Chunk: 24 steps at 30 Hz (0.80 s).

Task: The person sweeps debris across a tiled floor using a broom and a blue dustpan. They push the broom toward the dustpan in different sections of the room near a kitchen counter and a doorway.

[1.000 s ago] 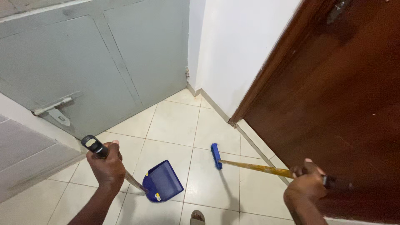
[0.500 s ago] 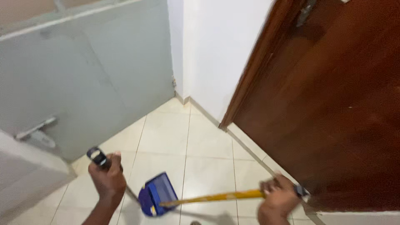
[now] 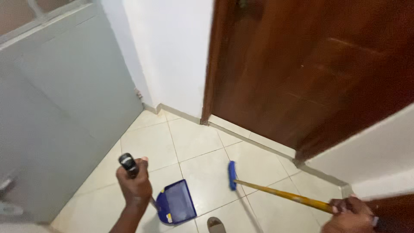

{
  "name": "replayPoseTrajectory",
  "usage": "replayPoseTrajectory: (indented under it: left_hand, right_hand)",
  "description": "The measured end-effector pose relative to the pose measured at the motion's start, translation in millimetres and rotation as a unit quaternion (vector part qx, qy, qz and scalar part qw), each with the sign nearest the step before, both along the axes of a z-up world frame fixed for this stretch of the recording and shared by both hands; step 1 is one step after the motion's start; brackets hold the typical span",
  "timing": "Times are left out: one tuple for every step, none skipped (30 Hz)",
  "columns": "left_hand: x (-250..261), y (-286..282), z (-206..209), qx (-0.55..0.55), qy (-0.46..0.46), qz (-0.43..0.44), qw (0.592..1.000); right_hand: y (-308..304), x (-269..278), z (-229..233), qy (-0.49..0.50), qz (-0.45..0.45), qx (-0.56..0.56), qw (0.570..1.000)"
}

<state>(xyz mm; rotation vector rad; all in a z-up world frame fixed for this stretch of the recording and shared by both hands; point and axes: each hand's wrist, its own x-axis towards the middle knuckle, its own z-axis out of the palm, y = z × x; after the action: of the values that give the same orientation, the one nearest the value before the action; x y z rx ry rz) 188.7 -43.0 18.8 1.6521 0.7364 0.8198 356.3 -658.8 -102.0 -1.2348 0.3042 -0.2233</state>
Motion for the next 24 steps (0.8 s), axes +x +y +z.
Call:
replayPoseTrajectory:
  left_hand:
    - [2, -1, 1, 0.003, -0.003, -0.013, 1.0]
    - [3, -3, 2, -0.02, -0.013, -0.045, 0.999]
    - [1, -5, 3, -0.049, -0.017, -0.077, 0.996]
    - [2, -4, 3, -0.051, -0.013, -0.089, 0.995]
    - [4, -6, 2, -0.035, 0.007, -0.111, 0.993]
    - [4, -10, -1, -0.019, 0.027, -0.132, 0.991]
    - [4, -14, -2, -0.017, 0.027, -0.138, 0.99]
    - [4, -19, -5, -0.01, 0.013, -0.147, 0.989]
    - [3, -22, -9, -0.004, 0.001, -0.156, 0.988]
    - [3, -22, -13, -0.003, 0.003, -0.162, 0.987]
    - [3, -23, -18, -0.003, 0.003, -0.154, 0.988]
    - [4, -24, -22, -0.002, 0.003, -0.146, 0.989]
    - [6, -24, -26, -0.004, 0.004, -0.148, 0.989]
    - [9, -24, -30, -0.02, -0.016, -0.135, 0.991]
    - [13, -23, -32, -0.035, -0.037, -0.122, 0.991]
    - [15, -22, -33, -0.036, -0.039, -0.126, 0.991]
    - [20, -20, -35, -0.049, -0.025, -0.12, 0.991]
    - [27, -19, -36, -0.062, -0.012, -0.115, 0.991]
    - [30, -22, -34, -0.064, -0.006, -0.119, 0.991]
    - [35, -24, -30, -0.053, -0.012, -0.125, 0.991]
    - [29, -23, -28, -0.04, -0.013, -0.128, 0.991]
    - [19, -23, -28, -0.04, -0.003, -0.129, 0.991]
    - [18, -23, -28, -0.035, -0.029, -0.153, 0.987]
    - [16, -21, -29, -0.03, -0.054, -0.177, 0.982]
  right_hand:
    - [13, -20, 15, 0.005, -0.062, -0.013, 0.998]
    - [26, -39, 29, 0.009, -0.113, -0.024, 0.993]
    - [36, -60, 45, 0.017, -0.152, -0.044, 0.987]
    - [45, -82, 58, 0.023, -0.181, -0.06, 0.981]
    - [51, -98, 68, 0.028, -0.203, -0.081, 0.975]
    - [54, -114, 75, 0.029, -0.217, -0.101, 0.97]
    - [59, -124, 78, 0.028, -0.23, -0.117, 0.966]
    - [62, -136, 78, 0.027, -0.232, -0.137, 0.963]
    - [64, -147, 73, 0.025, -0.23, -0.161, 0.959]
    - [64, -158, 63, 0.021, -0.226, -0.187, 0.956]
    - [63, -167, 50, 0.012, -0.208, -0.221, 0.953]
    - [60, -177, 33, -0.003, -0.187, -0.26, 0.947]
    - [57, -188, 12, -0.027, -0.156, -0.299, 0.941]
    - [54, -198, -13, -0.058, -0.115, -0.342, 0.931]
    - [50, -207, -39, -0.106, -0.058, -0.371, 0.921]
    - [46, -211, -64, -0.156, 0.0, -0.396, 0.905]
    - [43, -210, -89, -0.198, 0.066, -0.38, 0.901]
    - [40, -203, -112, -0.216, 0.129, -0.325, 0.911]
    - [41, -195, -119, -0.204, 0.22, -0.153, 0.942]
    - [28, -204, -123, -0.179, 0.212, -0.145, 0.95]
    - [17, -216, -125, -0.131, 0.167, -0.126, 0.969]
    - [7, -228, -124, -0.085, 0.128, -0.092, 0.984]
    - [-4, -224, -124, -0.051, 0.088, -0.051, 0.994]
    - [-15, -218, -121, -0.029, 0.048, -0.014, 0.998]
